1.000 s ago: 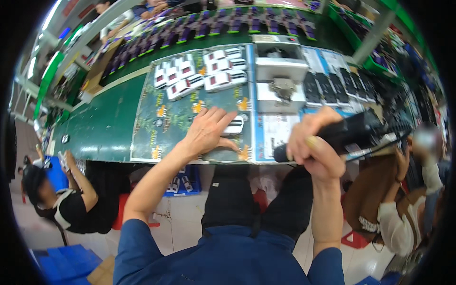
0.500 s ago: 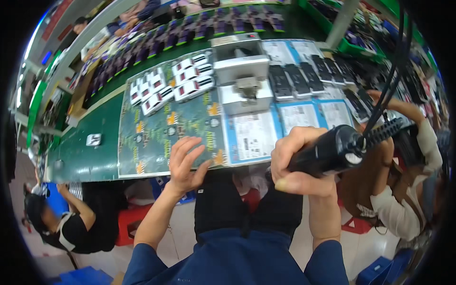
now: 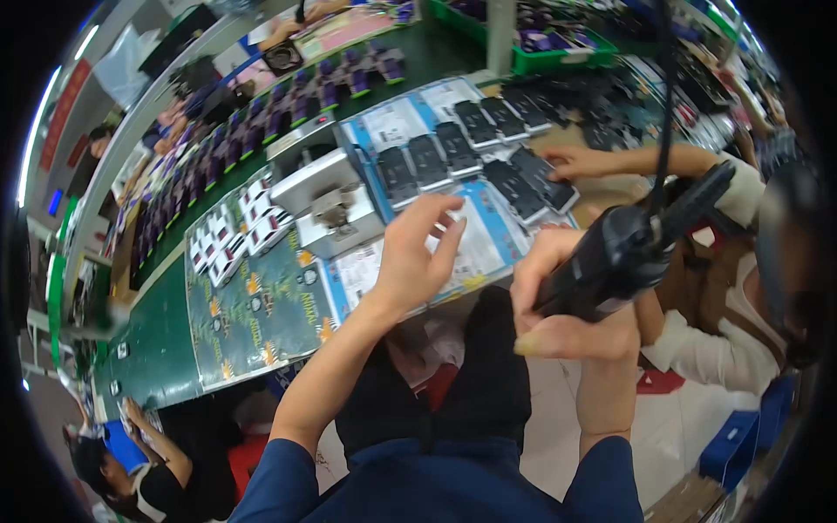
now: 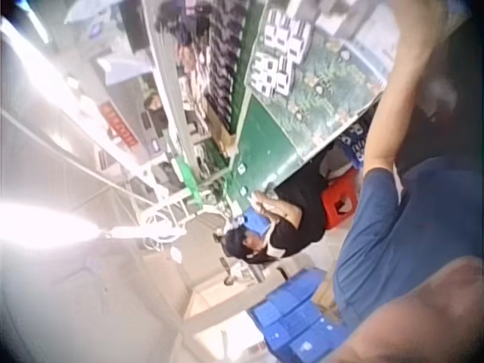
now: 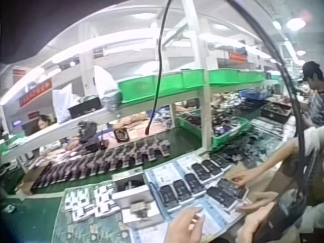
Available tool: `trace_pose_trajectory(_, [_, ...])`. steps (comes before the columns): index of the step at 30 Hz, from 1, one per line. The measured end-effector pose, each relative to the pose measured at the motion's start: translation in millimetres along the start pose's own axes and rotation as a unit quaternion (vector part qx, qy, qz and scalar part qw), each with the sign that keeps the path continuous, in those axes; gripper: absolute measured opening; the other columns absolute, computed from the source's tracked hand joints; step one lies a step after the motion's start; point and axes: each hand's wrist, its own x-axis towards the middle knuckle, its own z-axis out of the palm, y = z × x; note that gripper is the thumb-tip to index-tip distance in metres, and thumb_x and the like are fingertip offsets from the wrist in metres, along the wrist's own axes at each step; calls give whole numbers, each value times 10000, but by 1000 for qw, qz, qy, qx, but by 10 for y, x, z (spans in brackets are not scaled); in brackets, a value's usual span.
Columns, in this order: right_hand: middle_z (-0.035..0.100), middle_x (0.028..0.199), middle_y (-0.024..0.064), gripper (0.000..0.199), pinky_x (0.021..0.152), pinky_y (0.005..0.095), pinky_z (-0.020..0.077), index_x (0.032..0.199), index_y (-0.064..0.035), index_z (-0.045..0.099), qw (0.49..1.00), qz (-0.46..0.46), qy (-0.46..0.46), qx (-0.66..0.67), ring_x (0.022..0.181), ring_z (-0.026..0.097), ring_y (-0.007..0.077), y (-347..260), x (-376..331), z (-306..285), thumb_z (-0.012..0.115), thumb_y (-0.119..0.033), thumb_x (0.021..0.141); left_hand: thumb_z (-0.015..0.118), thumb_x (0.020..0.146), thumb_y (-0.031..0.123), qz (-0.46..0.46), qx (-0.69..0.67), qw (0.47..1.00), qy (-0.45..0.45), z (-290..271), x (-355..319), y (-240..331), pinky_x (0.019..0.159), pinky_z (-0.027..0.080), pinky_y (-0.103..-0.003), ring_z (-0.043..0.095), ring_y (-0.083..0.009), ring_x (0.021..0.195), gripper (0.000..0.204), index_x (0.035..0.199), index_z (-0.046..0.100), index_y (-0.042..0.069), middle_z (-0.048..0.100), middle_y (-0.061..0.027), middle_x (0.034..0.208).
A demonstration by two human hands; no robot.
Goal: Assembling small plastic toy cars using an electric screwdriver on a factory production line.
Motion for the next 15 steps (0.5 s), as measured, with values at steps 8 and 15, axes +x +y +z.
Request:
trace_pose_trajectory(8, [587, 712, 113, 428, 552, 357, 560, 1027, 48, 533, 981, -83, -175, 2, 589, 600, 203, -329, -210, -614, 819, -187, 812, 686, 875, 334, -82, 282, 951, -101, 943, 876, -304, 791, 528, -479, 662, -404, 933, 433, 1080, 624, -43, 647, -227, 1078])
trace_pose_trajectory(15, [601, 736, 118, 450, 578, 356, 568, 1081, 62, 541, 978, -80, -190, 35, 624, 620, 212, -287, -202, -742, 824, -147, 800, 582, 787, 747, 11, 496, 846, -196, 1242, 1290, -445, 909, 434, -519, 557, -323, 1078, 781, 956, 751, 3, 644, -180, 1071])
